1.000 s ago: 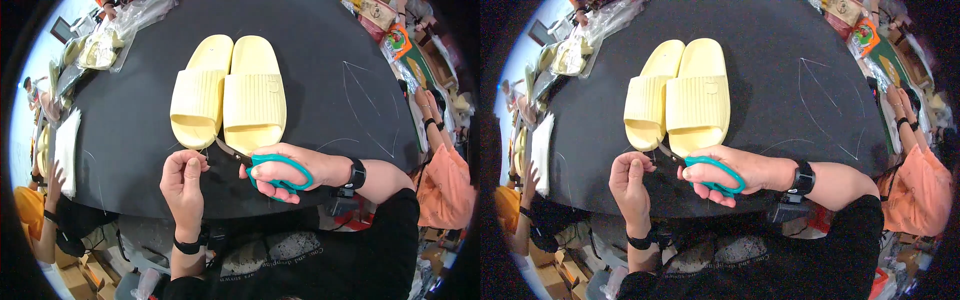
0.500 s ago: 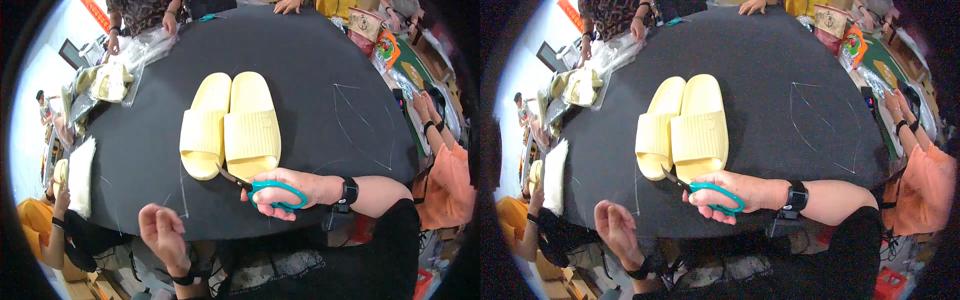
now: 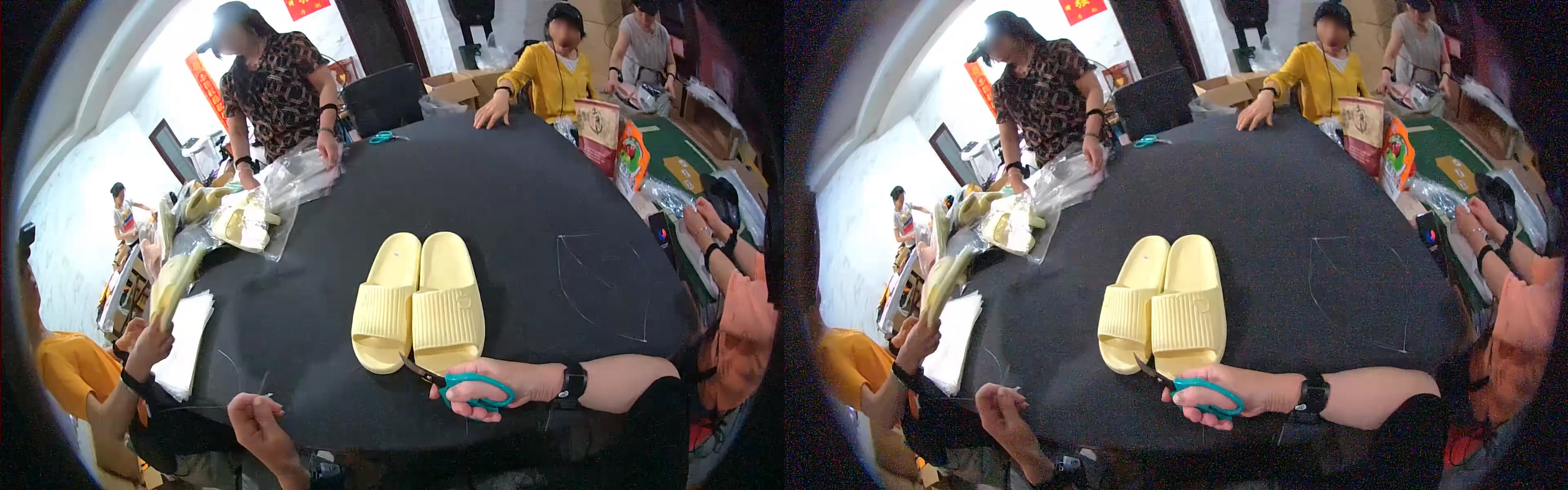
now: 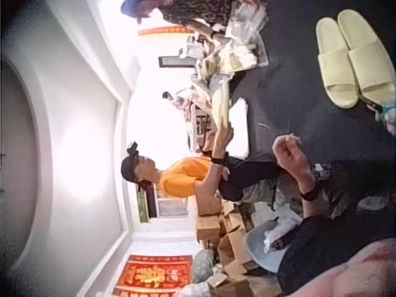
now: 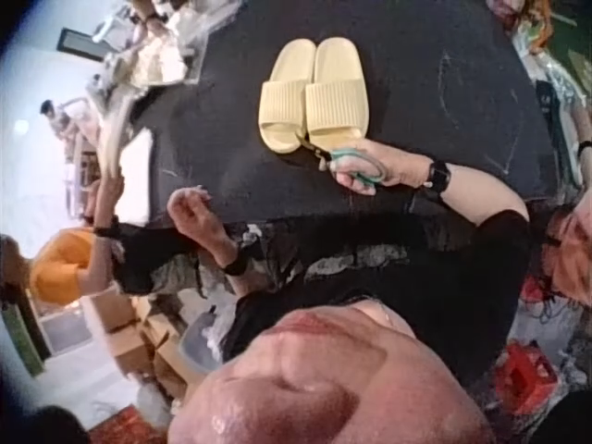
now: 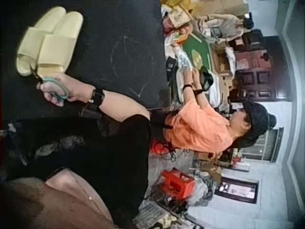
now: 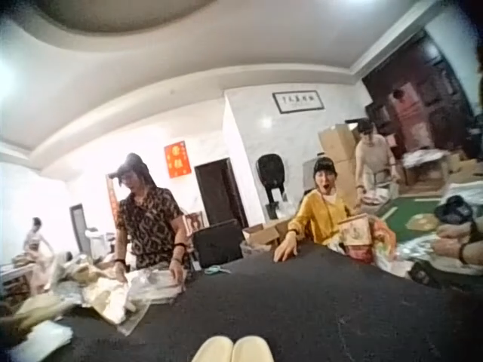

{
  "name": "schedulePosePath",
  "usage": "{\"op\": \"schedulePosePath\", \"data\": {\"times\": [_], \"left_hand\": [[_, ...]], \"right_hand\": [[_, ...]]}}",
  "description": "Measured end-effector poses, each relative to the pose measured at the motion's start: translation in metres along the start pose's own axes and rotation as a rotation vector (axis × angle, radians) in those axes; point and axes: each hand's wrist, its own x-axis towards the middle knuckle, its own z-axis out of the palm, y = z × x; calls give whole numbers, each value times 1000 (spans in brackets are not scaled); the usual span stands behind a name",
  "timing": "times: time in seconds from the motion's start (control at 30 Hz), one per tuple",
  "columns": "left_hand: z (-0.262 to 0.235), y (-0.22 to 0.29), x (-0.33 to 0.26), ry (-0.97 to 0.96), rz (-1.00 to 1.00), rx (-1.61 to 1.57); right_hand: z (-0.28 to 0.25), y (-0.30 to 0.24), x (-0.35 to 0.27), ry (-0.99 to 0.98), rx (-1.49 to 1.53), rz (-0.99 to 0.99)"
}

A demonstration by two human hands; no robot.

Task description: Trimming excess material and threads from various rubber slide sandals using a pair of scissors.

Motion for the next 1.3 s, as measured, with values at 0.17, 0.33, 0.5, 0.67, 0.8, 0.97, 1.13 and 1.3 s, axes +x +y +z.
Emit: {"op": "schedulePosePath", "data": {"times": [0.17, 0.33, 0.5, 0.67, 0.8, 0.97, 1.13, 1.3], "left_hand": [[-22, -11, -5, -144, -33, 42], [-55, -8, 2, -78, -227, 212], [-90, -54, -14, -71, -237, 402], [-139, -84, -42, -80, -356, 456], [-146, -111, -63, -199, -482, 524], [-135, -118, -72, -541, -418, 660], [-129, -96, -64, -664, -362, 781], [-106, -48, -29, -510, -166, 720]], "right_hand": [[5, -6, -2, 60, -53, 26], [11, -22, 7, 115, -144, 42], [12, -23, 7, 241, -187, 57], [20, -11, 19, 224, -181, 36], [23, -9, 21, 224, -158, 24], [22, -15, 14, 229, -185, 4], [14, -16, 14, 175, -151, 54], [12, -16, 5, 131, -131, 19]]}}
